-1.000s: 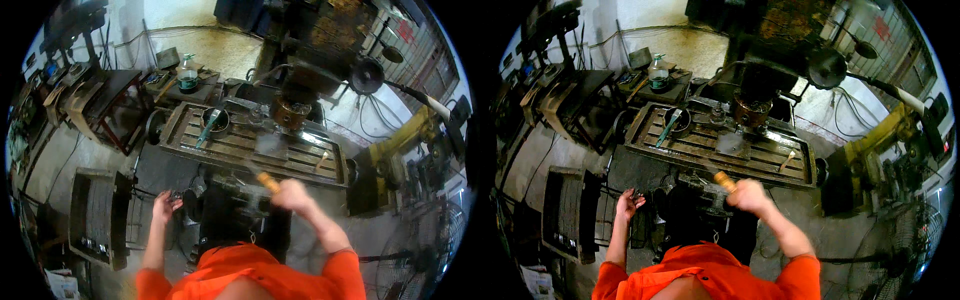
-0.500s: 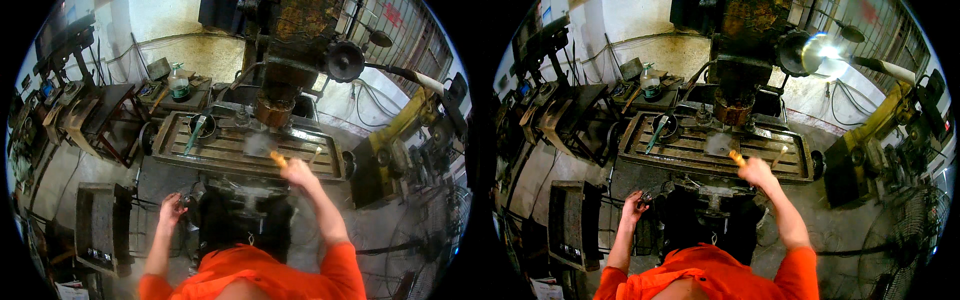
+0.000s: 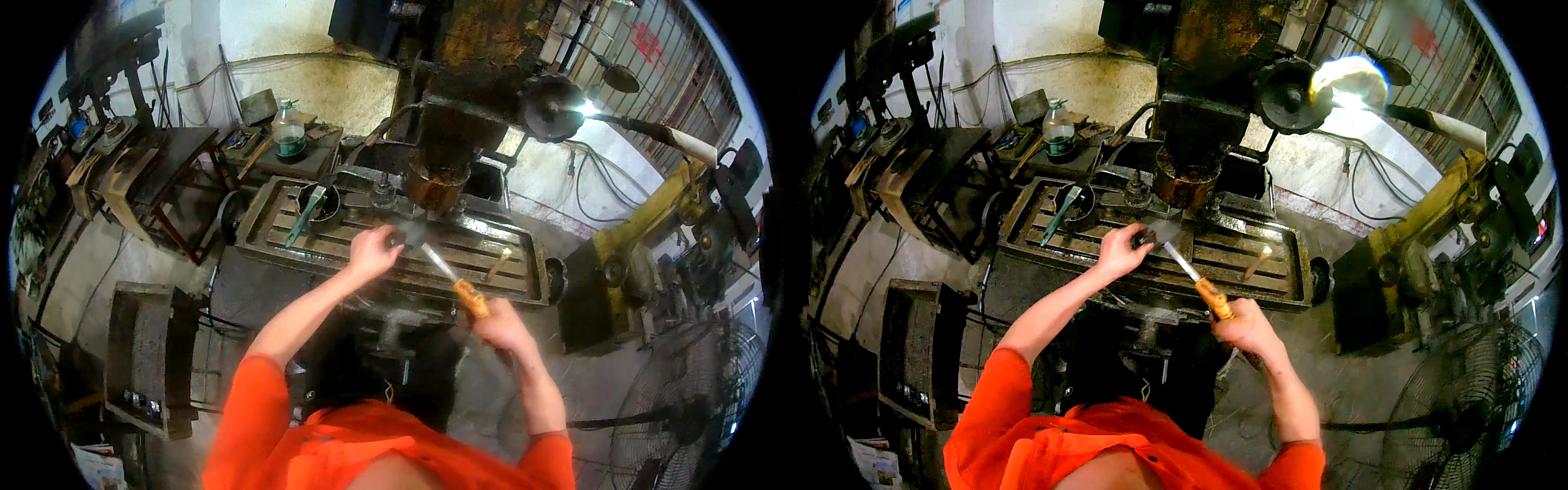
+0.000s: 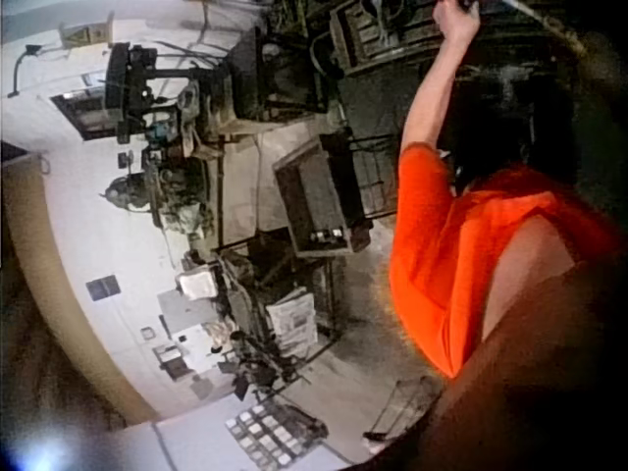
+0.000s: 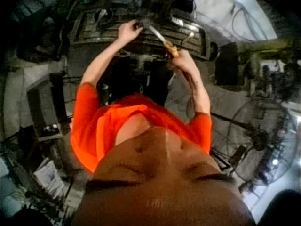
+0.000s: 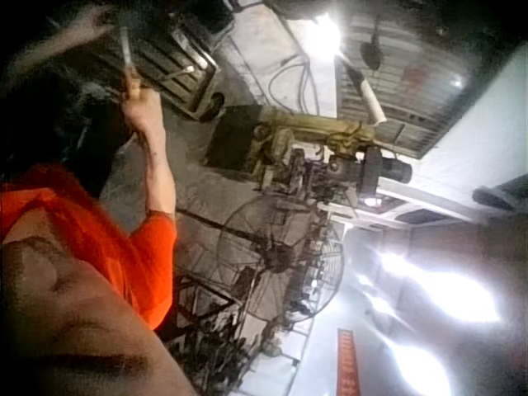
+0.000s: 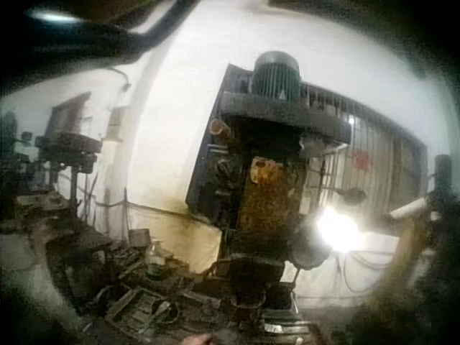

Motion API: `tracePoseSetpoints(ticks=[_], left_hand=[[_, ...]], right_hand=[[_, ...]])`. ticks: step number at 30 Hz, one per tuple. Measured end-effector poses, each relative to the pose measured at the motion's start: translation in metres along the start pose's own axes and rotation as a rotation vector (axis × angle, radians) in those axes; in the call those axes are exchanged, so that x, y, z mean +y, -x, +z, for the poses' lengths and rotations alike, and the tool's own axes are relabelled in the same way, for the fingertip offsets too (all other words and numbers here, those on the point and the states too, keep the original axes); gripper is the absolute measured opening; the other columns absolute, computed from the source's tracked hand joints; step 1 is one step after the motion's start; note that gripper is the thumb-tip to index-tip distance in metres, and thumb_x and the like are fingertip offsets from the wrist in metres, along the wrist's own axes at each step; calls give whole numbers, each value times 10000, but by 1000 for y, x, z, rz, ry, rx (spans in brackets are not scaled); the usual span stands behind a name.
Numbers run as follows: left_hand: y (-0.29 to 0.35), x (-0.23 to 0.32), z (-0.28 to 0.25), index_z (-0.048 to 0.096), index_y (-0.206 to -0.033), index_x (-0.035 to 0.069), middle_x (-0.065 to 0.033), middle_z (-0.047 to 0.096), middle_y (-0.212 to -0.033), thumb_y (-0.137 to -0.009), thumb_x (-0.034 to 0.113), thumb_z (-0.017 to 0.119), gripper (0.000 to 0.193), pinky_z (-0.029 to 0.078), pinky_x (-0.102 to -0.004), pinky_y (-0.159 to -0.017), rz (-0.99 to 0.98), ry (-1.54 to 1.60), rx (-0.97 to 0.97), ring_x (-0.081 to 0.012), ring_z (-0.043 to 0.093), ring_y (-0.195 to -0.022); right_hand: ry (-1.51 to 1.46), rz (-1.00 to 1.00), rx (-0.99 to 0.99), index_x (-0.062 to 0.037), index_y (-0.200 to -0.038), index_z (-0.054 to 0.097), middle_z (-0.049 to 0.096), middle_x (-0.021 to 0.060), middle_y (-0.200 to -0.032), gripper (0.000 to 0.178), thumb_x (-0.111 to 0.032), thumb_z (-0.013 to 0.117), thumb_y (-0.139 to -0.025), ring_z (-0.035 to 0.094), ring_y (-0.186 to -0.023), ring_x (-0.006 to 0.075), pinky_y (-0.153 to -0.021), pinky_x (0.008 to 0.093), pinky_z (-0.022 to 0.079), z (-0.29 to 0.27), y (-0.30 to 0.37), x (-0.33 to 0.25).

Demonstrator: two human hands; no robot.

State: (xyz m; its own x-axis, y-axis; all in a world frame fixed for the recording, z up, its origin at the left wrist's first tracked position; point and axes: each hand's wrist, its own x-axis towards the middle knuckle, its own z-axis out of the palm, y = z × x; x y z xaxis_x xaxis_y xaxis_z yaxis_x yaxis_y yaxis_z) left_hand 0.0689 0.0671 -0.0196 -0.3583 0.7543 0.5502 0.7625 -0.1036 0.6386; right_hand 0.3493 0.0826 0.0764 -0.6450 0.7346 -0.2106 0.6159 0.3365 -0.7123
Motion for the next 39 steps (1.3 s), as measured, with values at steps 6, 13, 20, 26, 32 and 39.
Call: tracePoseSetpoints(ticks=[6, 13, 20, 26, 32, 39], left_hand=[[-41, -6, 45, 606, -1021, 112, -126, 640, -829, -691, 262, 675, 369, 489, -420, -637, 57, -347, -265, -317, 611, -740], [-44, -24, 41, 611, -1017, 98, -118, 639, -854, -727, 199, 626, 307, 483, -426, -624, 188, -403, -360, -309, 611, -739], [-59, -16, 67, 631, -971, 92, -136, 633, -821, -738, 198, 626, 257, 487, -420, -626, 145, -373, -329, -315, 611, -737], [-66, -17, 68, 613, -929, 39, -161, 628, -821, -706, 235, 656, 300, 494, -438, -657, -168, -350, -241, -328, 616, -771], [-77, -28, 67, 566, -801, -35, -198, 603, -744, -683, 340, 712, 418, 487, -442, -638, -163, -280, -296, -347, 604, -752], [-81, -19, 57, 641, -830, 13, -178, 636, -852, -654, 297, 702, 340, 495, -416, -731, -274, -263, -352, -321, 614, -831]], right_hand=[[-571, -105, 190, -15, -889, 659, 561, -23, -636, 278, -71, 530, -648, 456, -486, 70, -440, 212, 331, 22, -53, 103], [-9, 202, 270, 21, -801, 645, 600, 141, -612, 246, -116, 582, -606, 564, -558, 133, -542, 286, 437, 66, -65, 128], [-24, 30, 421, 4, -811, 665, 630, 188, -715, 251, -120, 586, -608, 649, -680, 253, -613, 293, 484, 54, -43, 133], [0, -61, 493, 10, -831, 666, 651, 122, -728, 286, -26, 527, -584, 616, -684, 156, -653, 254, 477, -27, -16, 113], [-229, -749, 896, 44, -1104, 564, 583, 180, -1086, 478, 5, 421, -650, 571, -1004, 276, -867, 373, 458, -224, -15, 58], [-469, -1100, 912, 16, -1275, 390, 440, 216, -1251, 693, -413, 560, -758, 436, -1153, 324, -1056, 448, 247, -299, 28, -100]])
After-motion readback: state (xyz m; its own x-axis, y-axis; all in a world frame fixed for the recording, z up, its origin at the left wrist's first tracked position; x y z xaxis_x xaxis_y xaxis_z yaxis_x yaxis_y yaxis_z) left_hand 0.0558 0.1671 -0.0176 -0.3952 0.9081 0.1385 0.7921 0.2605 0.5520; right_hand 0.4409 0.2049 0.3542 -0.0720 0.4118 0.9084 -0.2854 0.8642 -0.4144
